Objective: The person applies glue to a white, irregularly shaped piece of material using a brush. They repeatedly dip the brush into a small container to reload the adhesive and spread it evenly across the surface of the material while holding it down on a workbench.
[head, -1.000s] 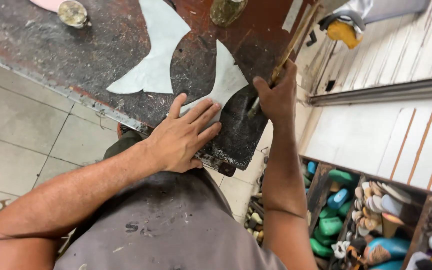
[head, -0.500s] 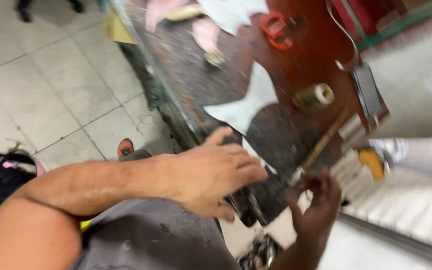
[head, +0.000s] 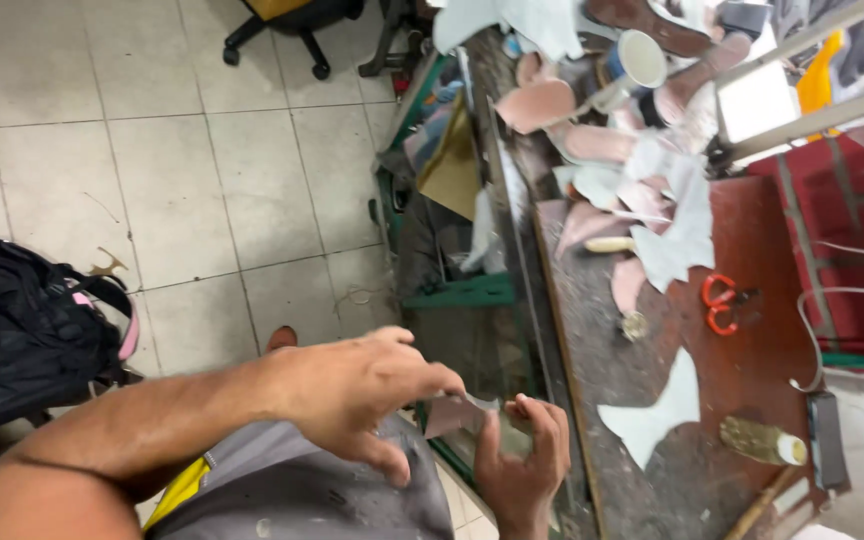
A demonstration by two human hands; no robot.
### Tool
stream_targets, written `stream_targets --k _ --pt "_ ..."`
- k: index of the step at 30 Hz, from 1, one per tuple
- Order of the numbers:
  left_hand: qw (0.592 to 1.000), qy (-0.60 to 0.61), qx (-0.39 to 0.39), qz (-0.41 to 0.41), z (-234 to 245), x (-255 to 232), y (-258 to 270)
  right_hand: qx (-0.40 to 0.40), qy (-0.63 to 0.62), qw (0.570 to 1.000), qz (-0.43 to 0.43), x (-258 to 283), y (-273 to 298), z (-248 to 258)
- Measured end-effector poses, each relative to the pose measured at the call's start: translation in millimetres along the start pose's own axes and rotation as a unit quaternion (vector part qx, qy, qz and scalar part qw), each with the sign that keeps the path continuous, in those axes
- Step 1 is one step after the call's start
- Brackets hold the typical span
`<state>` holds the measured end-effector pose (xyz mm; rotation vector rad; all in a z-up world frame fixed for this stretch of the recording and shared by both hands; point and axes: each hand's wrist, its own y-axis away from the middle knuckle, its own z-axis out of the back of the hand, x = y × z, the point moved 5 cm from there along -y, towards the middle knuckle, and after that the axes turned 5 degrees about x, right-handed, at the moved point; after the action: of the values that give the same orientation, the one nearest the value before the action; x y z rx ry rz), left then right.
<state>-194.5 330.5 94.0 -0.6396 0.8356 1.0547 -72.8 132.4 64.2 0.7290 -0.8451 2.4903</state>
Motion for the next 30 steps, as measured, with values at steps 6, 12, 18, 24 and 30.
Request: stream_targets --k 6,12,18,24,30 --pt "0.977 -0.115 -0.121 0.133 44.5 63.3 89.7 0.096 -0.447 0.799 -0.391 -13.5 -39.4 -187.1" --pt "0.933 -0.235 -0.092 0.256 67.5 123.2 128.1 0.170 -0.568 0.637 -0.493 -16.7 -114.4 -339.7" --pt "0.895 -0.268 -0.137 0.330 105.0 207.8 156.1 0.162 -0.536 0.647 -0.518 -23.8 -214.0 -432.2" --pt "0.866 -0.277 -0.214 0.358 176.4 303.1 179.5 0.110 -0.571 0.641 -0.500 -30.1 -352.6 -506.2" --pt "0.839 -0.275 -0.265 0.388 234.6 406.7 226.8 0.070 -0.552 0.711 -0.431 -111.8 -516.6 -564.3"
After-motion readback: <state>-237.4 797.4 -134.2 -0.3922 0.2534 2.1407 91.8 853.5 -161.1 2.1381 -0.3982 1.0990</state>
